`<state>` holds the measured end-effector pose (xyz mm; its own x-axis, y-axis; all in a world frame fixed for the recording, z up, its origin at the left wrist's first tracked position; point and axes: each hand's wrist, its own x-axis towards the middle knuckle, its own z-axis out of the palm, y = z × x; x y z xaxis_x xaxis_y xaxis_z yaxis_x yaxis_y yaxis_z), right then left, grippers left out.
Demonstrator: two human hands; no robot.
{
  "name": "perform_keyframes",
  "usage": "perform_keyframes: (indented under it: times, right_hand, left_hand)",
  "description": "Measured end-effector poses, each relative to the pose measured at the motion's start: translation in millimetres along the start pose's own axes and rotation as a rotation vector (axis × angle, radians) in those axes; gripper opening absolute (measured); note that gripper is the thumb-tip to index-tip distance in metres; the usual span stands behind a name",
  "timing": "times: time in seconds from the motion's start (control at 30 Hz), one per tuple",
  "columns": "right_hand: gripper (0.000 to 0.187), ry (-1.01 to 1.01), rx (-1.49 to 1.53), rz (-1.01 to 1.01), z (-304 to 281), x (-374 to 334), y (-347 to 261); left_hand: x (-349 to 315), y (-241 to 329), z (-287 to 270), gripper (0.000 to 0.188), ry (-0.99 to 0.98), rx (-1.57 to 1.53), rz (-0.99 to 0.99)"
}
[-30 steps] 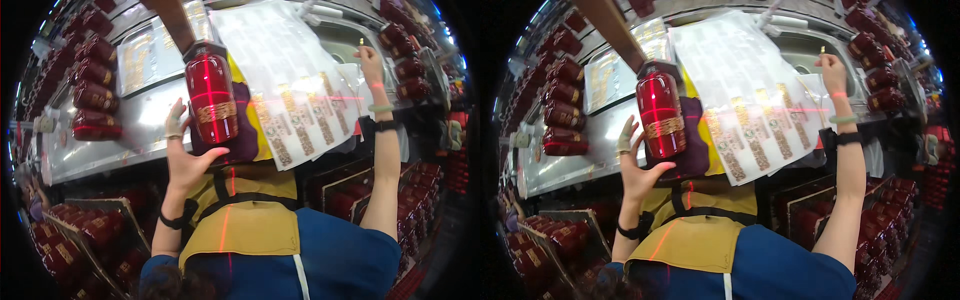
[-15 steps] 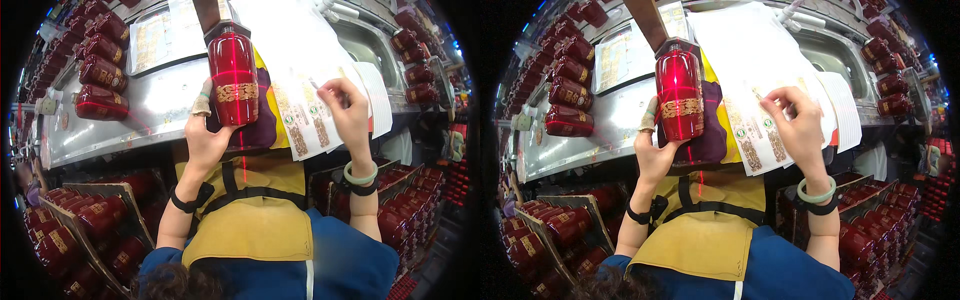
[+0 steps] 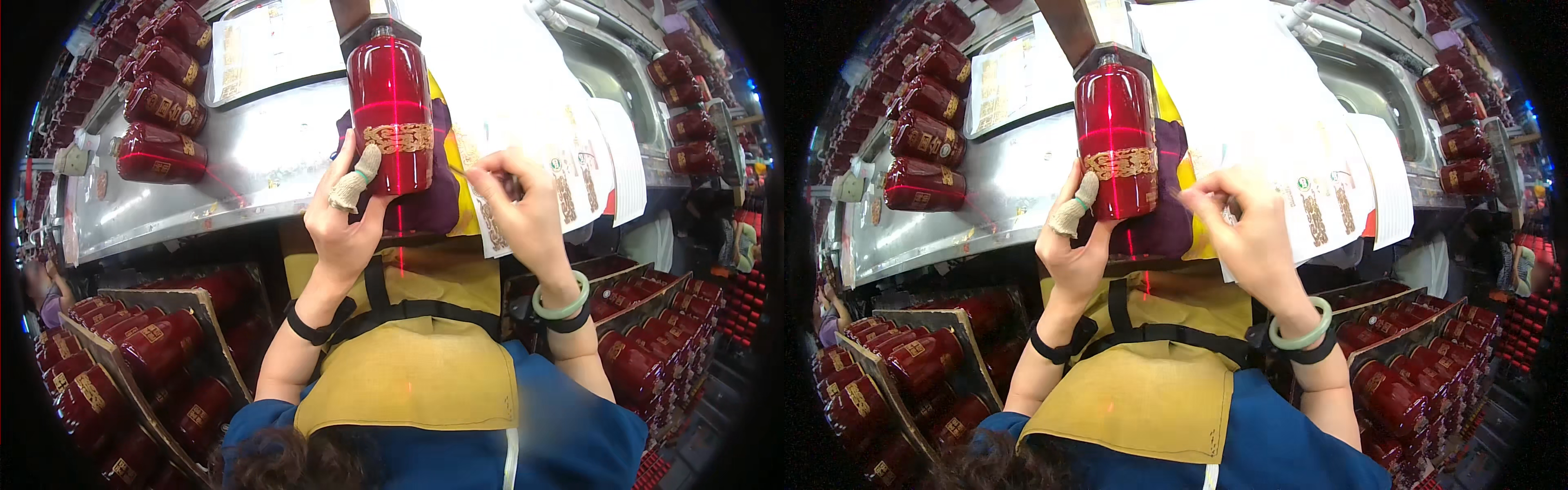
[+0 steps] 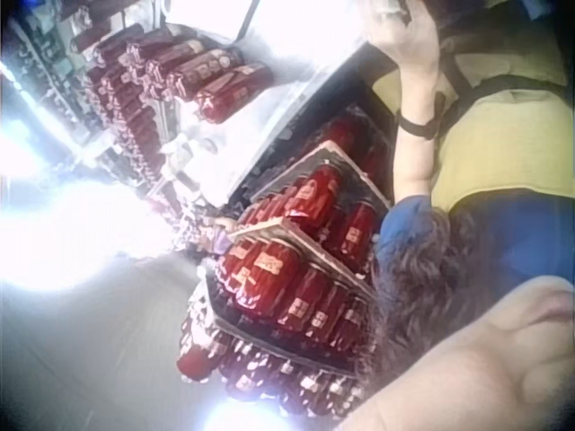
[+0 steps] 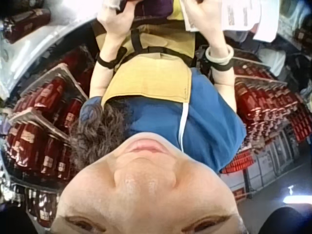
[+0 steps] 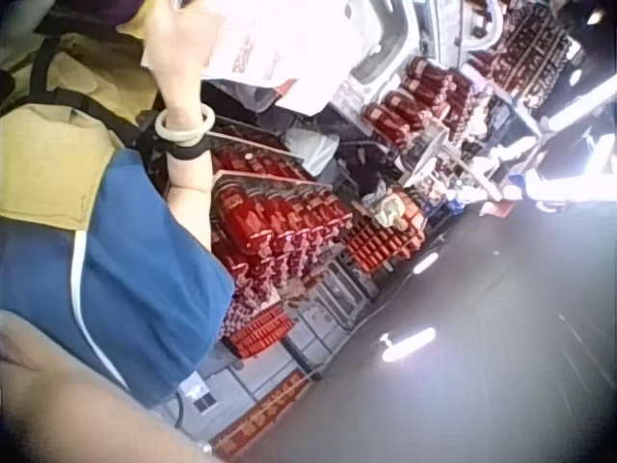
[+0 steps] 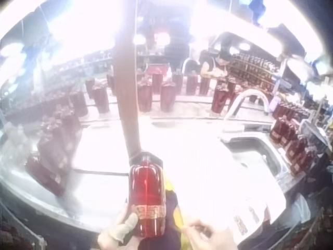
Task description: Applying decorative gold-colored labels and seals to red liquor bottles at a factory assembly station.
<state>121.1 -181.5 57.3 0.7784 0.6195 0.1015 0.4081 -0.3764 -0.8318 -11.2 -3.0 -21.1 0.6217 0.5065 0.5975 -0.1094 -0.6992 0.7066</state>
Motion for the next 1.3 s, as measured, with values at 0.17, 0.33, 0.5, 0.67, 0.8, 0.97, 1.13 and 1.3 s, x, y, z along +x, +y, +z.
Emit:
perform_keyframes:
  times: [0.17, 0.33, 0.5, 0.67, 0.8, 0.97, 1.13, 1.3]
  right_hand:
    - [0.013, -0.093, 0.131, -0.096, 28.7, -2.5, -26.3]
    - [0.015, -0.075, 0.131, -0.044, 40.4, 3.2, -16.1]
    - [0.016, -0.05, 0.154, -0.045, 42.4, 0.7, -11.2]
    - [0.017, -0.054, 0.157, 0.047, 39.0, -2.9, -9.9]
    - [0.018, -0.045, 0.191, 0.063, 40.5, -3.2, -4.3]
    - [0.019, -0.039, 0.174, 0.045, 42.5, -3.5, -0.4]
    - [0.019, -0.05, 0.165, 0.029, 41.9, -3.4, -0.6]
    - [0.019, -0.046, 0.19, 0.059, 42.8, -3.2, -0.5]
  left_hand:
    - [-2.2, 4.4, -5.1, 0.068, -0.046, 0.003, -0.093]
    - [-3.1, 11.7, -16.2, 0.081, -0.197, -0.24, -0.278]
    - [-3.9, 22.2, -6.4, 0.067, -0.159, -0.471, -0.49]
    - [0.4, 24.3, -6.1, 0.066, -0.155, -0.49, -0.479]
    - [0.5, 25.1, -6.9, 0.066, -0.151, -0.52, -0.492]
    - [0.0, 26.4, -4.6, 0.065, -0.144, -0.5, -0.493]
    - [0.6, 28.5, -7.0, 0.065, -0.171, -0.512, -0.519]
    - [1.4, 29.9, -8.1, 0.067, -0.202, -0.522, -0.54]
